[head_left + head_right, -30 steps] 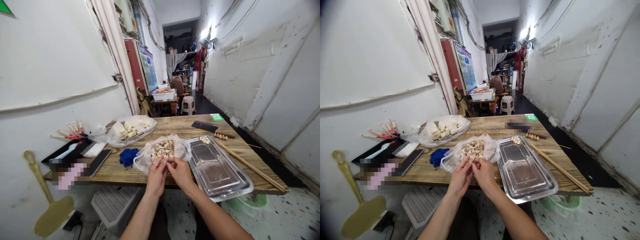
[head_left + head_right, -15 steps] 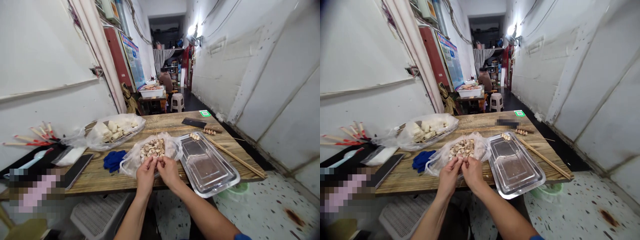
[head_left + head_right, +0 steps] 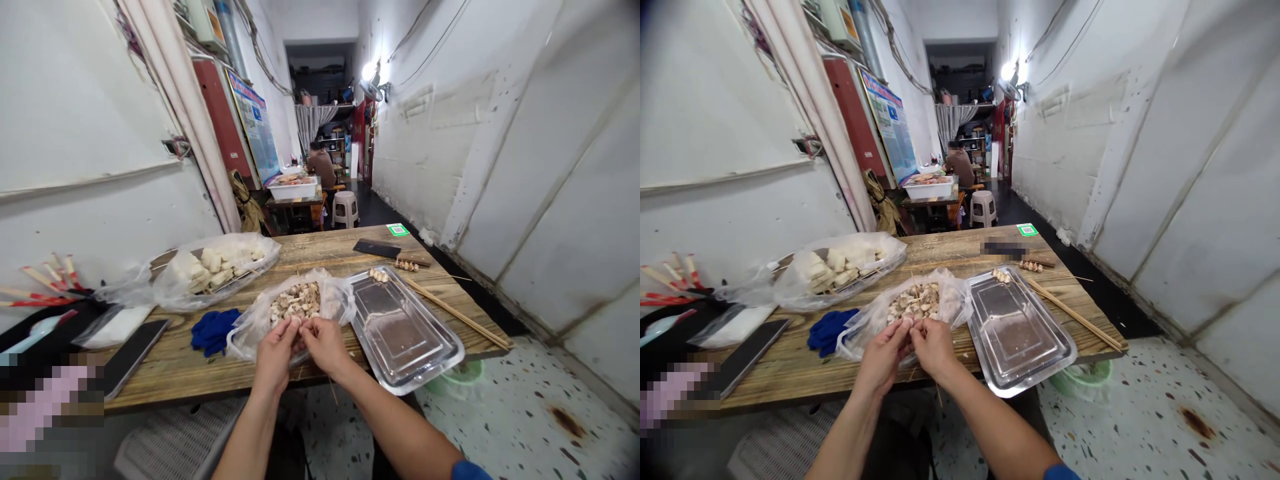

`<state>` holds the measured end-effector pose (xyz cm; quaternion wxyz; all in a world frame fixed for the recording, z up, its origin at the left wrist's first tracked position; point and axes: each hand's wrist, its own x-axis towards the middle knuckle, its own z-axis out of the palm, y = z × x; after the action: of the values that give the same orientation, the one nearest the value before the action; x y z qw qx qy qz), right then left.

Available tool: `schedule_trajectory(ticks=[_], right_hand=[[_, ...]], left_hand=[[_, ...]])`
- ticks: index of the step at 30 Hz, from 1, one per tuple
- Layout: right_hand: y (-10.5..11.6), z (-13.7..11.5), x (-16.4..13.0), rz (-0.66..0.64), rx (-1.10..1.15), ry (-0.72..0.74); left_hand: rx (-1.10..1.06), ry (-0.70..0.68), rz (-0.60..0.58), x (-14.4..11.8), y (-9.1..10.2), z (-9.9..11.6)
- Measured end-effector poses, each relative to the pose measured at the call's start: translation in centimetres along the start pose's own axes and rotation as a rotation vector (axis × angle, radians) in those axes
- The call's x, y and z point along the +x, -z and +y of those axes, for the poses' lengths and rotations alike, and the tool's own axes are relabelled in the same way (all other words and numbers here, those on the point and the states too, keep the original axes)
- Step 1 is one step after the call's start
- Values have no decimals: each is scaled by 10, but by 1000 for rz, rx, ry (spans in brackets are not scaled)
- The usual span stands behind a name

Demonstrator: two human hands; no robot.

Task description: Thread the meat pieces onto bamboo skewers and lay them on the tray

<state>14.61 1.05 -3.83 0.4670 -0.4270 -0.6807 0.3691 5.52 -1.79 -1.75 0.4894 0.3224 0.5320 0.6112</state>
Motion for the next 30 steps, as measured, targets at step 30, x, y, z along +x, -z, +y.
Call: schedule_trajectory(ticks=[30], right_hand=[[13, -8, -2, 46, -2, -93]], left_hand=[[64, 32, -25, 8, 9, 7]])
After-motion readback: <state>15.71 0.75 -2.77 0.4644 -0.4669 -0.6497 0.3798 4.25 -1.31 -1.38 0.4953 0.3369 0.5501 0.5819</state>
